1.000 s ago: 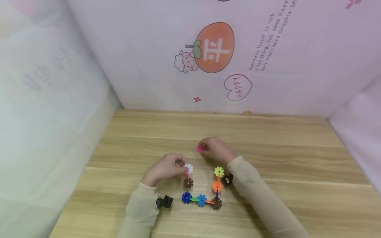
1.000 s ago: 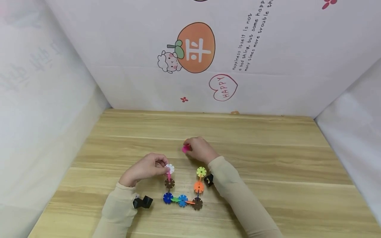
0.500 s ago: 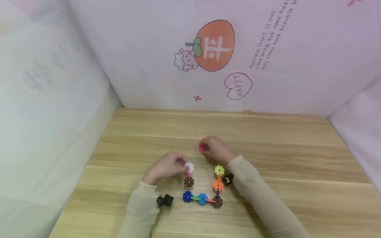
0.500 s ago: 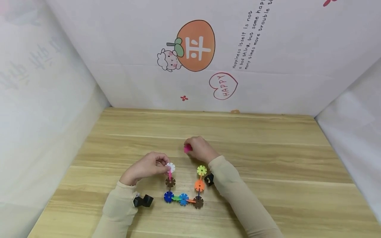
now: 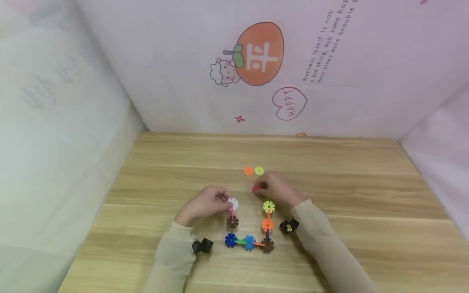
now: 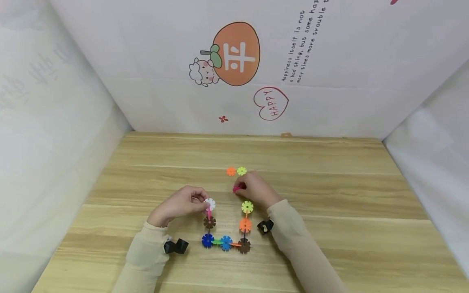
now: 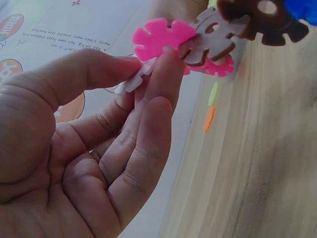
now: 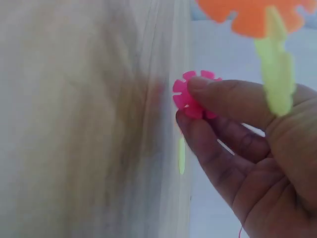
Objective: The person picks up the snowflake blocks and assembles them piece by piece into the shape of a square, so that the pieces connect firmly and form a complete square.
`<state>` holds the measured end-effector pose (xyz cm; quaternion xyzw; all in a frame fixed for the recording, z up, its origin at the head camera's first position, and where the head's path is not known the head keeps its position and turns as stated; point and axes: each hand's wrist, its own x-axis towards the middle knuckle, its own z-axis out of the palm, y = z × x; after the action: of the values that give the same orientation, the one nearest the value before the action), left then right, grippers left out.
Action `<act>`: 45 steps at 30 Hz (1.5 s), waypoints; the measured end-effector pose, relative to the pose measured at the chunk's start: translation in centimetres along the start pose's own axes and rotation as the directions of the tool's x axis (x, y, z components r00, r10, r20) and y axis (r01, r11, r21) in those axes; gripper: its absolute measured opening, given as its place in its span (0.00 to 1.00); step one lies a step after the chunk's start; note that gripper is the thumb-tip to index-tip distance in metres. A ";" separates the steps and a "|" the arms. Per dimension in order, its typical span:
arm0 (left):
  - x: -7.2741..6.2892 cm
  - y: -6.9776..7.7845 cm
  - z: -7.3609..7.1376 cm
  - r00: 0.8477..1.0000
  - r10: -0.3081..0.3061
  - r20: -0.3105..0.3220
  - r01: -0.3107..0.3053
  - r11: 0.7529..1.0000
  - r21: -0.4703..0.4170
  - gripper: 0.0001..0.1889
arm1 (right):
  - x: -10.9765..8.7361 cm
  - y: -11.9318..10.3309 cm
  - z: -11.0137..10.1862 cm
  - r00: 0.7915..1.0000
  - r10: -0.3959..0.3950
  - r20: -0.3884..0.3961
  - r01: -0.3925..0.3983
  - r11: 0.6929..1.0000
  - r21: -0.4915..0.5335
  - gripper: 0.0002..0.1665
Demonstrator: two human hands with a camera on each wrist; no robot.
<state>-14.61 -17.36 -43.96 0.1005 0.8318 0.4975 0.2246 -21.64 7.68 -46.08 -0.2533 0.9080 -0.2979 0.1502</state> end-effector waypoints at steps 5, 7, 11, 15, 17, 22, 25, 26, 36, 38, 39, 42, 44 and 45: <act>0.1 -0.2 0.1 1.000 0.007 -0.007 -0.007 1.000 -0.022 0.07 | -1.5 0.3 0.1 0.998 -0.028 -0.052 0.032 0.996 0.081 0.05; 0.1 -0.3 0.2 1.000 0.019 -0.010 -0.019 0.999 -0.030 0.07 | -2.0 0.4 0.2 0.997 -0.032 -0.075 0.038 0.995 0.092 0.06; 0.2 -0.4 0.2 1.000 0.029 -0.011 -0.029 0.999 -0.039 0.07 | -2.6 0.2 0.4 0.992 -0.056 -0.109 0.065 0.995 0.081 0.07; 0.4 -0.4 0.3 1.000 0.012 -0.010 -0.012 0.999 -0.048 0.08 | -3.0 -0.2 0.3 0.983 -0.102 -0.153 0.114 0.991 0.067 0.08; 0.5 -0.5 0.4 1.000 0.004 -0.010 -0.005 0.999 -0.052 0.08 | -3.2 -0.5 0.2 0.979 -0.113 -0.169 0.127 0.989 0.072 0.08; 0.8 -0.7 0.5 1.000 -0.002 -0.008 0.002 0.998 -0.068 0.07 | -3.5 -1.2 0.4 0.954 -0.208 -0.217 0.226 0.972 0.064 0.09; 1.0 -0.8 0.6 1.000 0.006 -0.006 -0.006 0.998 -0.067 0.07 | -3.6 -1.4 0.8 0.930 -0.285 -0.232 0.305 0.951 0.053 0.10; 1.1 -0.9 0.6 1.000 0.010 -0.005 -0.010 0.998 -0.063 0.07 | -3.6 -1.5 1.0 0.922 -0.310 -0.233 0.330 0.943 0.050 0.10; 1.2 -0.9 0.5 1.000 0.028 0.011 -0.028 0.998 -0.059 0.07 | -3.8 -2.3 1.7 0.886 -0.407 -0.222 0.425 0.905 0.035 0.10; 1.2 -0.8 0.5 1.000 0.027 0.010 -0.027 0.998 -0.051 0.06 | -3.8 -2.3 1.8 0.881 -0.416 -0.226 0.433 0.901 0.027 0.10; 1.1 -0.8 0.6 1.000 0.029 0.010 -0.029 0.999 -0.045 0.06 | -3.7 -2.3 1.8 0.879 -0.420 -0.226 0.436 0.900 0.023 0.11; 1.1 -0.7 0.6 0.999 0.031 0.010 -0.031 0.999 -0.037 0.07 | -3.7 -2.3 1.8 0.873 -0.434 -0.223 0.449 0.893 0.019 0.11; 1.0 -0.7 0.6 0.999 0.032 0.011 -0.031 0.999 -0.039 0.07 | -3.7 -2.3 1.9 0.869 -0.443 -0.221 0.457 0.889 0.013 0.11; 1.0 -0.7 0.6 0.999 0.032 0.012 -0.031 0.999 -0.040 0.08 | -3.7 -2.3 1.9 0.867 -0.447 -0.220 0.461 0.887 0.015 0.11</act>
<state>-15.14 -16.82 -45.06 0.1123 0.8185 0.5170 0.2241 -16.94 7.20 -45.64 -0.4216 0.8232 -0.3800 -0.0125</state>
